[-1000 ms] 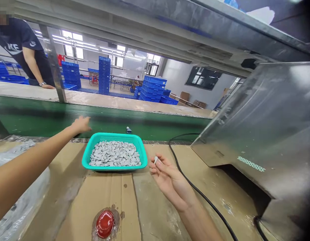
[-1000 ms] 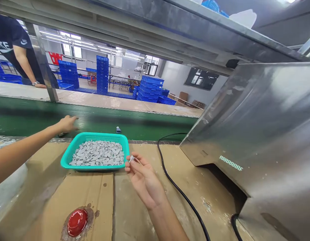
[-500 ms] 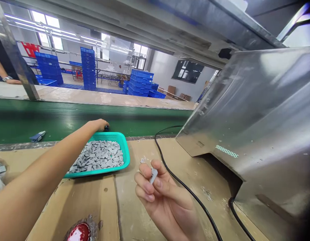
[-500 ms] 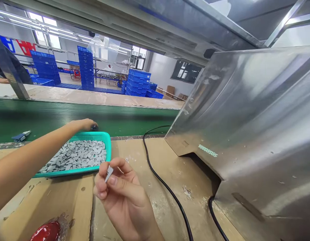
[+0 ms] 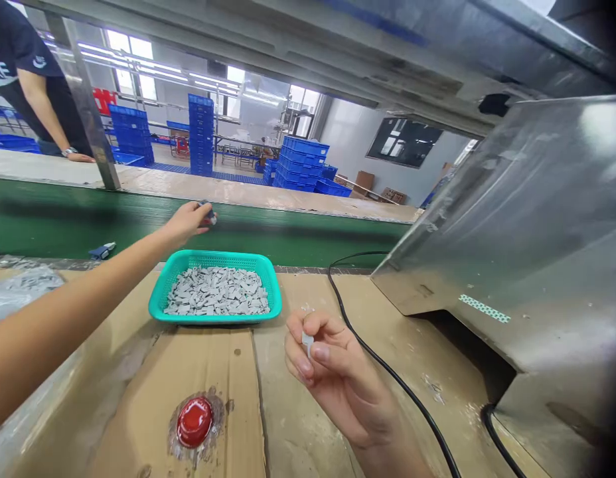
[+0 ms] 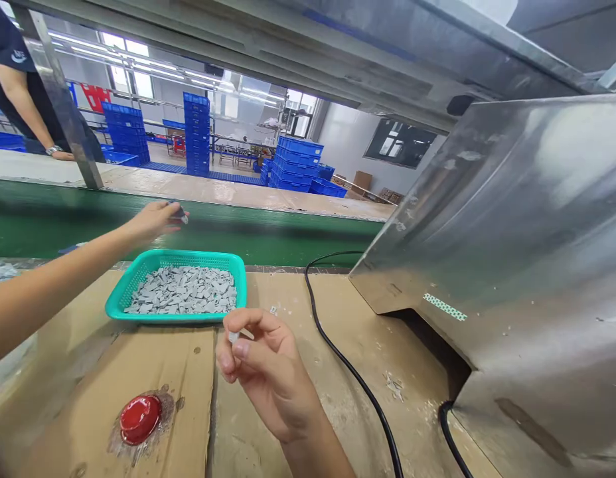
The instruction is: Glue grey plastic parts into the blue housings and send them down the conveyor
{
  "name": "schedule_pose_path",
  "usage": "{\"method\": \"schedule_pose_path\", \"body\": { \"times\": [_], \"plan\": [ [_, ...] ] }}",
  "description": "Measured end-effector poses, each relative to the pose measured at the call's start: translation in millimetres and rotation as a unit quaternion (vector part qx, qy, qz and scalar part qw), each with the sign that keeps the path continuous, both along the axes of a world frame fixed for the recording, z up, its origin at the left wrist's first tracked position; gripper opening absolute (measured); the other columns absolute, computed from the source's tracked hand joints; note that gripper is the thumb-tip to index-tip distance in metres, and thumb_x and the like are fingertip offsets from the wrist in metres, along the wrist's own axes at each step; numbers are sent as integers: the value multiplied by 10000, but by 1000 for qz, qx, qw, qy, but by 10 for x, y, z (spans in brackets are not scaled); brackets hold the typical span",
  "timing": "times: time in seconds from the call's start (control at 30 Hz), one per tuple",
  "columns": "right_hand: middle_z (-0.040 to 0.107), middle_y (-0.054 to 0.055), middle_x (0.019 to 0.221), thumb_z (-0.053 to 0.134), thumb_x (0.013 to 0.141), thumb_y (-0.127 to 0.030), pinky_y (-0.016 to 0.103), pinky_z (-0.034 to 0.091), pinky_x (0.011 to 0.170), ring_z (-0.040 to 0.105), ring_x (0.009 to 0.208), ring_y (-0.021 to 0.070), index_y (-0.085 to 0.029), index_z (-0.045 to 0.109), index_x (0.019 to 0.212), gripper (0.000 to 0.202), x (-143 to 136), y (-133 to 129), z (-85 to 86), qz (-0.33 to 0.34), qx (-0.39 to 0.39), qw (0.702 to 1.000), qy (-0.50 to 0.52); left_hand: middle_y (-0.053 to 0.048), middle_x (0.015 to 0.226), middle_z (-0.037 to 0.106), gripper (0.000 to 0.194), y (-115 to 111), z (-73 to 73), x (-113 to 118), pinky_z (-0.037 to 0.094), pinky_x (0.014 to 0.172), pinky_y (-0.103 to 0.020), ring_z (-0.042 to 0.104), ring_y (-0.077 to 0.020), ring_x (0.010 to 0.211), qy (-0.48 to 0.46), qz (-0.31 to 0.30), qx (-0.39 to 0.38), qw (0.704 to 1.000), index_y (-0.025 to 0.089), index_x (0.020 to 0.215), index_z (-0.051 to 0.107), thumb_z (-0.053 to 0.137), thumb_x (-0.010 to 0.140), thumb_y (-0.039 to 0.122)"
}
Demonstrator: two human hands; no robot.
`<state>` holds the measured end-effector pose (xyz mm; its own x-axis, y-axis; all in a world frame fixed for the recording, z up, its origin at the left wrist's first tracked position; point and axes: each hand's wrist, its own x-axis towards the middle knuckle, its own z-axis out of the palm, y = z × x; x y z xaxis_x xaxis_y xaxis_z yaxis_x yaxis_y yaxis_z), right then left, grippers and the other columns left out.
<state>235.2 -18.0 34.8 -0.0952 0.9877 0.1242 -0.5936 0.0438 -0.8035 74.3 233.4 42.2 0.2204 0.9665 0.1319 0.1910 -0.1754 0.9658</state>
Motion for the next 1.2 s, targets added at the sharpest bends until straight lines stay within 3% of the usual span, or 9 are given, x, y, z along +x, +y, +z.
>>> {"method": "schedule_pose_path", "body": {
  "times": [0.07,0.13,0.2,0.3,0.5,0.8,0.9,1.07,1.2],
  "plan": [
    [478,-28,715,641,641,-158,179,310,427,482,482,46,-206,620,693,74,-26,10,-26,6,-1,1000,-26,-74,900,604,288,-371,70,-181,478,747,-334,582,-163,854,-84,-29,-50,995,158,768,500,278,867,312],
    [493,-28,723,641,649,-167,185,311,414,493,473,56,-217,621,710,81,-51,30,-58,8,-8,999,-52,-67,800,594,241,-764,84,-359,498,699,-338,596,-165,770,-202,-64,-159,964,147,767,514,351,847,306],
    [519,-21,731,648,649,-165,186,318,408,493,479,60,-225,637,739,108,-76,61,-92,0,-14,997,-75,-37,709,560,196,-1093,53,-512,505,593,-291,576,-134,627,-241,-93,-225,940,139,789,540,435,815,302],
    [563,-4,759,669,635,-161,184,351,431,496,518,61,-222,667,730,113,-126,110,-143,-23,-13,995,-99,4,648,507,209,-1348,-38,-660,436,442,-189,467,-58,462,-234,-135,-232,934,137,830,574,504,778,327],
    [582,-7,754,701,610,-162,187,397,485,506,557,62,-224,677,747,153,-275,134,-250,-31,-22,989,-146,-17,725,541,183,-1293,-209,-675,408,420,-148,477,-44,485,-257,-133,-244,925,129,851,592,523,772,279],
    [540,4,757,641,662,-145,234,449,520,534,591,96,-197,659,788,138,-454,99,-348,-10,19,954,-299,-30,721,588,181,-1327,-219,-672,426,456,-174,495,-51,482,-256,-158,-255,919,132,854,610,541,764,273],
    [542,27,816,607,675,-149,260,480,589,550,672,124,-184,661,808,148,-528,60,-331,-15,48,912,-407,-30,721,589,179,-1313,-256,-663,422,473,-187,496,-54,485,-259,-166,-261,915,132,847,612,551,756,274],
    [596,26,727,530,719,-117,275,460,613,540,642,138,-173,608,803,128,-629,-30,-275,-32,119,795,-594,-12,760,586,231,-1303,-287,-668,410,543,-200,514,-57,547,-221,-176,-231,931,156,862,615,620,694,315],
    [575,35,704,482,735,-56,265,426,586,518,648,142,-164,581,702,150,-660,-73,-239,-25,178,734,-655,-7,726,576,275,-1323,-293,-664,382,568,-209,496,-67,590,-178,-179,-214,944,147,813,625,666,632,350]
  ]
}}
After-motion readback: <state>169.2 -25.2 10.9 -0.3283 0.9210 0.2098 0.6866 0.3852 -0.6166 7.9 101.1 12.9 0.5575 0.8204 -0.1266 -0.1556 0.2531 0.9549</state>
